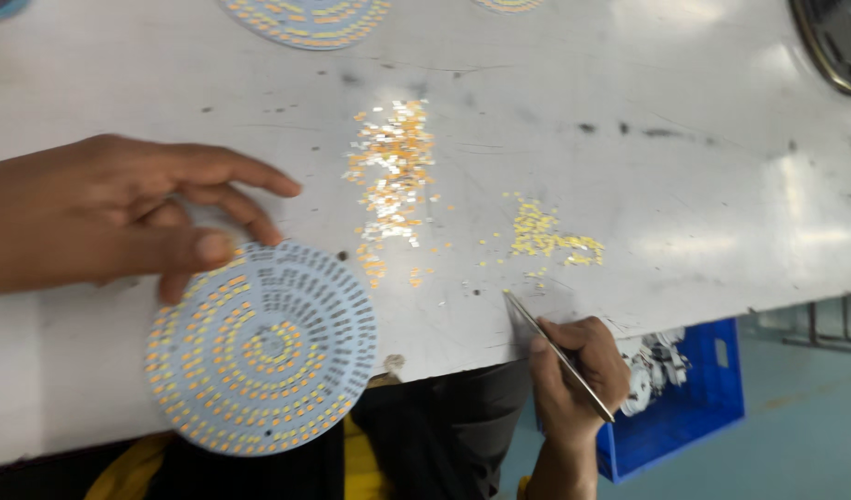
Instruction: The person uses tweezers to pick up small yellow LED components from a pile on the table and places them one by one into empty slots on a circular LED board. The person repeats this process continuously across the clip.
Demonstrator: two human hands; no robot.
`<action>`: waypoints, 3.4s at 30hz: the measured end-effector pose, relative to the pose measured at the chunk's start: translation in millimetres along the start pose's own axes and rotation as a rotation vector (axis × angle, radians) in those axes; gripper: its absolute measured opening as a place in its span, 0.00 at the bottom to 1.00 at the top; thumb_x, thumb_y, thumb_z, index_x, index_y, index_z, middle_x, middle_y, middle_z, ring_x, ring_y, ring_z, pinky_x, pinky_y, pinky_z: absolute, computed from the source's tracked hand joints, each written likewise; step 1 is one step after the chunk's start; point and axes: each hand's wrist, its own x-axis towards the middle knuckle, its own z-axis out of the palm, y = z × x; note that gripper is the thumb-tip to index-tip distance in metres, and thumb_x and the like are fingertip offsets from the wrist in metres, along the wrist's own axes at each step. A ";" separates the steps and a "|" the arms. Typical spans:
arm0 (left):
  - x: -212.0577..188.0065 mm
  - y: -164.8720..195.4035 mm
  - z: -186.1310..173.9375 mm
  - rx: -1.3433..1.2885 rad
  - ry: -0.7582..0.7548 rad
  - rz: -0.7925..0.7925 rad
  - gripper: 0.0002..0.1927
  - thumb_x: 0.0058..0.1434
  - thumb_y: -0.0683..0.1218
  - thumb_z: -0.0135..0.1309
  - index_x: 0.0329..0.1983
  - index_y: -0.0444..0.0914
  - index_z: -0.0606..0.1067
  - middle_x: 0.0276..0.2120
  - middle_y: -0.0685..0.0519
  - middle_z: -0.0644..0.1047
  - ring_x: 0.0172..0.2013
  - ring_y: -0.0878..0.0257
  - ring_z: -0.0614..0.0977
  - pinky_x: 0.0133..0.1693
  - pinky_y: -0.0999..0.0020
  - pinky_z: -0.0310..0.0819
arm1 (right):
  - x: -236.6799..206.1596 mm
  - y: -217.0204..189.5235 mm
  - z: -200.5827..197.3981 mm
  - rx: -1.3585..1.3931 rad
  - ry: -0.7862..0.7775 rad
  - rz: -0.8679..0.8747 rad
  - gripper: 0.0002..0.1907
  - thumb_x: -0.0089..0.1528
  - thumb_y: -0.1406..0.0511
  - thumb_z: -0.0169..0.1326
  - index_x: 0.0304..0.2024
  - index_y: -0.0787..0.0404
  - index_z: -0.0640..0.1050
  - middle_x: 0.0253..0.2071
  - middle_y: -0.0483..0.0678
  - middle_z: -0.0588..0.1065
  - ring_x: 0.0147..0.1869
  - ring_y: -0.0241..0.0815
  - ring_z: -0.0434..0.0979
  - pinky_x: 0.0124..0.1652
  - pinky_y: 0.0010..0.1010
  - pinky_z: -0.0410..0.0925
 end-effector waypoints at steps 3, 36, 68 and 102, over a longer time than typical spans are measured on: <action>-11.6 9.2 0.0 0.031 0.035 0.091 0.38 0.56 0.69 0.53 0.70 0.55 0.69 0.45 0.59 0.83 0.19 0.64 0.83 0.19 0.67 0.78 | -3.6 -16.7 10.1 0.022 0.001 0.013 0.05 0.59 0.75 0.60 0.32 0.70 0.76 0.27 0.49 0.73 0.24 0.35 0.68 0.26 0.22 0.57; -23.9 14.9 -0.1 -0.042 0.056 0.257 0.40 0.55 0.69 0.50 0.67 0.47 0.69 0.39 0.54 0.84 0.18 0.69 0.85 0.13 0.75 0.71 | -16.3 -67.5 42.7 0.273 -0.294 -0.312 0.08 0.54 0.68 0.62 0.27 0.63 0.75 0.23 0.45 0.74 0.24 0.37 0.72 0.27 0.25 0.63; -16.5 18.5 -1.2 -0.018 0.034 0.097 0.35 0.57 0.65 0.53 0.69 0.53 0.70 0.43 0.59 0.83 0.19 0.67 0.85 0.18 0.69 0.77 | 10.1 -29.4 20.0 0.119 -0.139 0.021 0.04 0.58 0.74 0.59 0.34 0.69 0.76 0.27 0.47 0.71 0.25 0.33 0.66 0.27 0.22 0.57; -30.0 28.0 -1.9 -0.093 0.065 0.138 0.41 0.50 0.70 0.53 0.67 0.52 0.71 0.40 0.57 0.83 0.16 0.66 0.81 0.15 0.69 0.69 | 1.7 -58.1 40.1 0.171 -0.215 0.111 0.04 0.61 0.72 0.59 0.38 0.69 0.78 0.28 0.43 0.74 0.30 0.26 0.70 0.30 0.20 0.63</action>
